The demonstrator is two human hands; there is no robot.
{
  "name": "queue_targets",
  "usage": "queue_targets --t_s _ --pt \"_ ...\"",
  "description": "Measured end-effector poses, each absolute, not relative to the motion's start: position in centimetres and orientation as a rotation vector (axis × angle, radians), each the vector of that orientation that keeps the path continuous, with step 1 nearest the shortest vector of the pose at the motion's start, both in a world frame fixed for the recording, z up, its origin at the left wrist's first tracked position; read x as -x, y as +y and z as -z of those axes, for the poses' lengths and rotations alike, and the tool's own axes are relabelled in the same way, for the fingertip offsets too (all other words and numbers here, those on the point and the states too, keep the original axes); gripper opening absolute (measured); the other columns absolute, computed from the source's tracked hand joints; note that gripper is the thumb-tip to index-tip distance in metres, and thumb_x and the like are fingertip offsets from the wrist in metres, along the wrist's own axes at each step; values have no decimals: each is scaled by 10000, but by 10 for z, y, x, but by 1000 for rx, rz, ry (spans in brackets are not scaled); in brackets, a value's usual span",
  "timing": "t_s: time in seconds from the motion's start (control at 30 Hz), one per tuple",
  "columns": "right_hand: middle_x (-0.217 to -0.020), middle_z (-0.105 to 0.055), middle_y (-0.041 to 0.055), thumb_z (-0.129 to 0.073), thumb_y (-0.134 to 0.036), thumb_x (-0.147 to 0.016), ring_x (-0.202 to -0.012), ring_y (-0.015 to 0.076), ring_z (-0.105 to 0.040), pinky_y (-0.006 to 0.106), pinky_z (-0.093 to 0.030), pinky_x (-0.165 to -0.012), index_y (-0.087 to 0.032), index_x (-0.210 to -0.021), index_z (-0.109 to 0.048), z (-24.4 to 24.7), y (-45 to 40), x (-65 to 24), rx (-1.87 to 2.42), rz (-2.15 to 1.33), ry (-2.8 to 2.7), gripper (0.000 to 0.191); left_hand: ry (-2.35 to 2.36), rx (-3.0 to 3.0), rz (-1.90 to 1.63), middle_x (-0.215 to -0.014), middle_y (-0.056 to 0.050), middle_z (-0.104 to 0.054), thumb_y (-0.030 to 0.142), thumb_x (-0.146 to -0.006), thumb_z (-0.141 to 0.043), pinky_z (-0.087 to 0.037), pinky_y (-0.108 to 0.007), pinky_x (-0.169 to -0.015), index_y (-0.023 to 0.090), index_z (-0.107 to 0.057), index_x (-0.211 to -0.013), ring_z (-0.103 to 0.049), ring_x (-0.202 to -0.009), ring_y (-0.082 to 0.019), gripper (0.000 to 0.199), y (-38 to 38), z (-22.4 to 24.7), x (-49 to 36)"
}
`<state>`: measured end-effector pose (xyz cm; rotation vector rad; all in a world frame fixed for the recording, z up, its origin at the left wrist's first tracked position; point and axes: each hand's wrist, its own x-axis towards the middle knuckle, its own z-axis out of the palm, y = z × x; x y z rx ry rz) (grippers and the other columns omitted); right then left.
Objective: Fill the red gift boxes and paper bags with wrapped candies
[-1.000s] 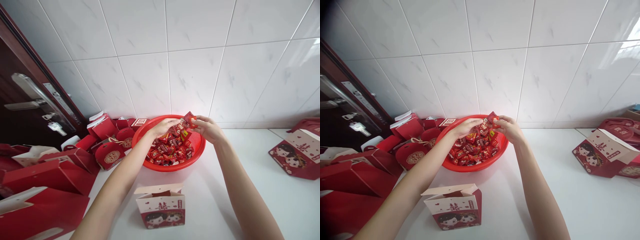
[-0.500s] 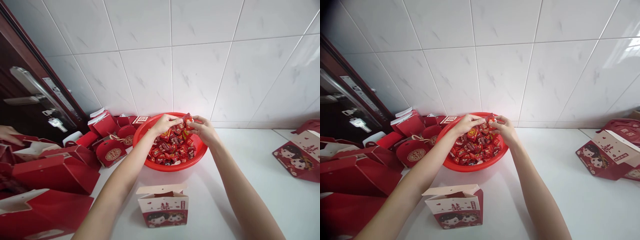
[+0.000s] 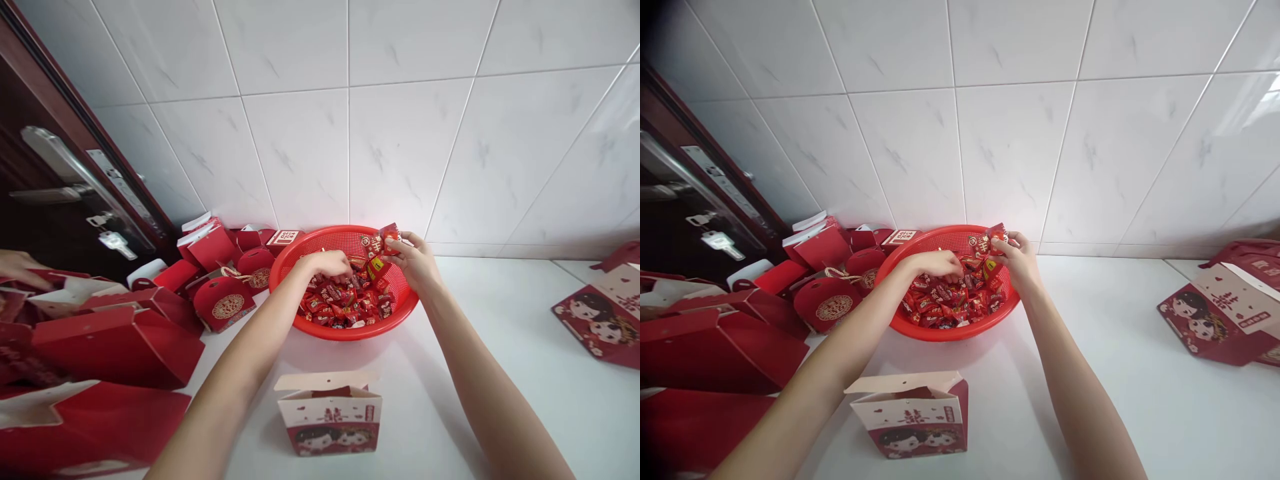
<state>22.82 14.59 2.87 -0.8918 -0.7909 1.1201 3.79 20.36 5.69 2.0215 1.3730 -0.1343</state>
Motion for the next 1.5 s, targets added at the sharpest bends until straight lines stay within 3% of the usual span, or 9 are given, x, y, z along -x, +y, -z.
queue_targets --t_s 0.17,0.37,0.47,0.67,0.9,1.07,1.27,1.4,1.5 --pt "-755 -687 -17 -923 -273 -482 -726 141 -652 247 -605 -622 -217 -742 -643 -29 145 -228 887 -1145 -815 386 1373 -2219 464 -993 -22 -804 234 -588 -805 -499 -244 -727 220 -804 -863 -710 -949 -243 274 199 -56 -38" --pt "-779 -691 -8 -915 -309 -505 -731 138 -659 246 -581 -637 -206 -768 -646 -28 145 -229 893 -1159 -873 390 1359 -2221 515 -867 -8 -797 154 -558 -740 -480 -244 -659 224 -800 -770 -700 -815 -219 231 196 -58 -41" --pt "-790 -688 -5 -911 -316 -506 -724 137 -654 253 -573 -638 -202 -778 -642 -28 144 -229 899 -1158 -886 399 1339 -2212 471 -852 -7 -793 166 -607 -699 -483 -237 -662 219 -801 -797 -701 -824 -213 222 196 -58 -40" --pt "-783 -673 -4 -908 -320 -504 -736 142 -635 262 -563 -622 -197 -779 -646 -29 144 -229 893 -1157 -902 399 1365 -2237 179 -954 -34 -786 222 -709 -597 -475 -244 -657 195 -795 -935 -691 -888 -224 302 202 -56 -40" --pt "-790 -684 -5 -904 -318 -515 -745 154 -639 272 -558 -605 -207 -780 -653 -29 144 -229 898 -1168 -897 382 1403 -2201 -117 -944 -54 -769 187 -722 -549 -460 -248 -640 175 -761 -888 -680 -828 -201 269 211 -53 -34" --pt "-813 -696 -8 -920 -288 -500 -766 157 -642 267 -550 -594 -216 -786 -673 -30 145 -229 884 -1177 -852 386 1362 -2168 -223 -766 -34 -736 187 -730 -537 -440 -269 -605 175 -733 -729 -640 -710 -193 196 210 -53 -35" --pt "-750 -691 0 -936 -325 -511 -739 154 -641 287 -567 -686 -203 -708 -700 -31 147 -230 843 -1274 -924 331 1122 -2001 -574 -761 12 -744 112 -707 -563 -496 -248 -760 189 -747 -732 -656 -770 -160 201 206 -58 -36" --pt "-762 -704 2 -939 -311 -490 -749 153 -641 273 -561 -684 -197 -708 -719 -31 147 -231 837 -1302 -904 330 946 -1838 -771 -851 -29 -765 187 -738 -636 -511 -290 -826 152 -761 -837 -670 -810 -165 163 206 -59 -35" --pt "-805 -724 6 -933 -305 -504 -780 162 -655 274 -560 -689 -202 -755 -740 -32 146 -232 812 -1352 -932 333 855 -1775 -846 -902 -59 -770 295 -741 -723 -515 -327 -876 128 -762 -917 -677 -847 -177 246 203 -62 -35"
